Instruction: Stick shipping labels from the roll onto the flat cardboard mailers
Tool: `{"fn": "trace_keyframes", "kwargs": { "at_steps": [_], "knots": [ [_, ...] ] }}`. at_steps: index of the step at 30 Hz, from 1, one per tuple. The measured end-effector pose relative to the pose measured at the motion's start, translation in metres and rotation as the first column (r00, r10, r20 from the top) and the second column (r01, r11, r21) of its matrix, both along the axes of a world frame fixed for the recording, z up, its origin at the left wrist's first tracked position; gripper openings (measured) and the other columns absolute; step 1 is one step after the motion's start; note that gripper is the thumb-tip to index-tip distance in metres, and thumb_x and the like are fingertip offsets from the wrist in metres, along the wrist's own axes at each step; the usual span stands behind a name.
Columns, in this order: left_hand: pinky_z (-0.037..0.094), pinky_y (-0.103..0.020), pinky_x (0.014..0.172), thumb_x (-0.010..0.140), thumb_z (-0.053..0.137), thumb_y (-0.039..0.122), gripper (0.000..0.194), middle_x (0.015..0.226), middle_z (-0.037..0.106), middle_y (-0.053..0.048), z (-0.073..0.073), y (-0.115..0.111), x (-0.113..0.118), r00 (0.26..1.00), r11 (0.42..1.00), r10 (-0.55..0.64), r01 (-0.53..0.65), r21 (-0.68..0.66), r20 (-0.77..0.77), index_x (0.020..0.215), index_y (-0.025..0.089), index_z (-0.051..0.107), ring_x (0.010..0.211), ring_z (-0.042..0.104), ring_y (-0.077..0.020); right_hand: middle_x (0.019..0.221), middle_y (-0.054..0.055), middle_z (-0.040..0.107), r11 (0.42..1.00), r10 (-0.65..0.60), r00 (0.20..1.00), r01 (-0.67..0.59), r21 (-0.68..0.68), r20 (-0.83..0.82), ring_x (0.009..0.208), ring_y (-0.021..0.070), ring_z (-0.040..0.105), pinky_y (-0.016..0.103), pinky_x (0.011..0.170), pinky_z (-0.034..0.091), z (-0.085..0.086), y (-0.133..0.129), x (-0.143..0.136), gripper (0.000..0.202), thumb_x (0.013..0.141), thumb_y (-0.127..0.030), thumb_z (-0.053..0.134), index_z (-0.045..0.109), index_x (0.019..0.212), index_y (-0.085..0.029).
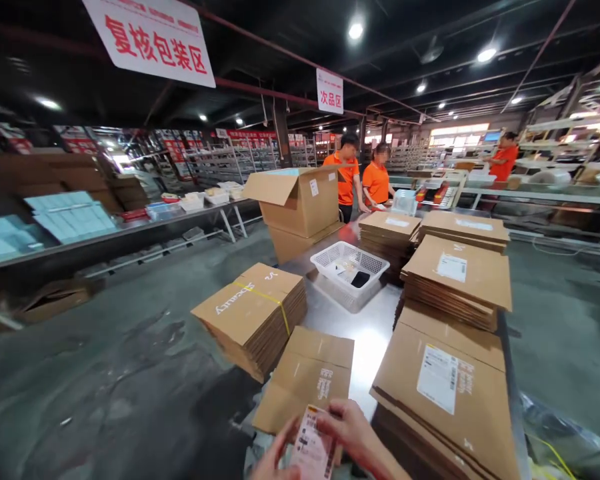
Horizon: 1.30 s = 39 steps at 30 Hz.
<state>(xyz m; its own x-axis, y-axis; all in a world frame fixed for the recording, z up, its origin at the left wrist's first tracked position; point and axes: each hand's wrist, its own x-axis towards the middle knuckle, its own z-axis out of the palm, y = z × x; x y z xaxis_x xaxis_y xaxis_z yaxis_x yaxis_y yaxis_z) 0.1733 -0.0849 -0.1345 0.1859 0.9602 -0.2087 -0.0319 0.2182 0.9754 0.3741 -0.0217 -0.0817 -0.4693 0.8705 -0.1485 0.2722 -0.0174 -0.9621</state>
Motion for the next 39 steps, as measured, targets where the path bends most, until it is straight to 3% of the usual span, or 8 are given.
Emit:
{"fn": "trace_keyframes", "kwargs": {
  "at_steps": [3, 8, 14, 20, 25, 30, 34, 39],
  "knots": [
    [0.048, -0.032, 0.08, 0.057, 0.076, 0.06, 0.056, 0.092, 0.07, -0.009, 0.007, 0.008, -0.001, 0.985, 0.988, 0.156, -0.156, 0.014, -0.071, 0.091, 0.016, 0.069, 0.092, 0.062, -0.0254, 0.058, -0.002, 0.046, 0.998, 0.048, 0.997, -0.05, 0.026, 0.056, 0.059, 0.0111, 0.04, 0.024, 0.055, 0.03, -0.017, -0.008, -0.022, 0.047, 0.079, -0.061, 0.053, 0.052, 0.061, -0.017],
    [0.032, -0.024, 0.054, 0.064, 0.067, 0.056, 0.044, 0.052, 0.043, 0.005, 0.013, 0.007, -0.005, 0.926, 0.954, 0.263, -0.292, -0.07, -0.27, 0.054, 0.017, 0.05, 0.056, 0.04, -0.0105, 0.067, 0.001, 0.059, 0.984, 0.079, 0.981, -0.105, 0.142, 0.179, 0.066, 0.0152, 0.051, 0.026, 0.06, 0.038, -0.038, -0.011, -0.039, 0.04, 0.085, -0.055, 0.049, 0.06, 0.073, -0.018],
    [0.032, -0.024, 0.053, 0.059, 0.071, 0.056, 0.043, 0.056, 0.051, 0.002, -0.057, -0.005, -0.047, 0.93, 0.878, 0.256, -0.338, -0.339, -0.263, 0.061, 0.015, 0.058, 0.056, 0.043, -0.0113, 0.08, 0.006, 0.064, 0.937, -0.028, 0.93, -0.103, 0.334, 0.365, 0.075, 0.0185, 0.055, 0.03, 0.07, 0.042, -0.091, 0.07, -0.068, 0.032, 0.091, -0.042, 0.043, 0.062, 0.082, -0.018],
    [0.04, -0.027, 0.056, 0.056, 0.076, 0.051, 0.044, 0.062, 0.062, -0.004, -0.107, -0.05, -0.083, 0.938, 0.8, 0.252, -0.341, -0.495, -0.238, 0.069, 0.011, 0.066, 0.057, 0.053, -0.0155, 0.11, 0.017, 0.063, 0.816, -0.168, 0.645, -0.334, 0.473, 0.745, 0.1, 0.0315, 0.053, 0.043, 0.084, 0.039, -0.107, 0.135, -0.096, 0.047, 0.084, -0.048, 0.058, 0.061, 0.119, -0.016],
    [0.043, -0.029, 0.061, 0.063, 0.068, 0.057, 0.046, 0.063, 0.064, -0.004, -0.098, -0.088, -0.125, 0.899, 0.788, 0.305, -0.424, -0.447, -0.315, 0.065, 0.011, 0.067, 0.063, 0.056, -0.0179, 0.135, 0.022, 0.051, 0.804, -0.316, 0.624, -0.224, 0.551, 0.715, 0.121, 0.0351, 0.045, 0.047, 0.096, 0.036, -0.121, 0.104, -0.132, 0.061, 0.092, -0.042, 0.043, 0.038, 0.144, -0.01],
    [0.047, -0.035, 0.085, 0.077, 0.059, 0.049, 0.038, 0.093, 0.072, -0.01, -0.08, -0.026, -0.15, 0.789, 0.843, 0.43, -0.525, -0.117, -0.44, 0.075, 0.013, 0.072, 0.092, 0.063, -0.0247, 0.152, 0.024, 0.031, 0.823, -0.284, 0.651, -0.211, 0.527, 0.704, 0.142, 0.0394, 0.016, 0.062, 0.11, 0.011, -0.143, 0.078, -0.173, 0.071, 0.093, -0.048, 0.035, 0.029, 0.147, -0.004],
    [0.042, -0.035, 0.1, 0.081, 0.059, 0.037, 0.028, 0.127, 0.064, -0.013, -0.077, 0.031, -0.141, 0.857, 0.921, 0.338, -0.386, -0.052, -0.389, 0.081, 0.014, 0.074, 0.119, 0.057, -0.0262, 0.151, 0.022, 0.032, 0.849, -0.334, 0.738, -0.035, 0.527, 0.587, 0.141, 0.0336, 0.021, 0.053, 0.112, 0.019, -0.15, 0.082, -0.128, 0.065, 0.092, -0.047, 0.038, 0.036, 0.143, -0.006],
    [0.04, -0.034, 0.103, 0.085, 0.057, 0.031, 0.024, 0.15, 0.042, -0.013, -0.069, 0.031, -0.129, 0.848, 0.961, 0.215, -0.273, -0.052, -0.485, 0.08, 0.016, 0.075, 0.13, 0.049, -0.0267, 0.127, 0.023, 0.055, 0.871, -0.49, 0.665, 0.395, 0.291, 0.564, 0.122, 0.0344, 0.046, 0.053, 0.103, 0.035, -0.141, 0.048, -0.061, 0.05, 0.086, -0.043, 0.042, 0.055, 0.121, -0.009]
  ]
}}
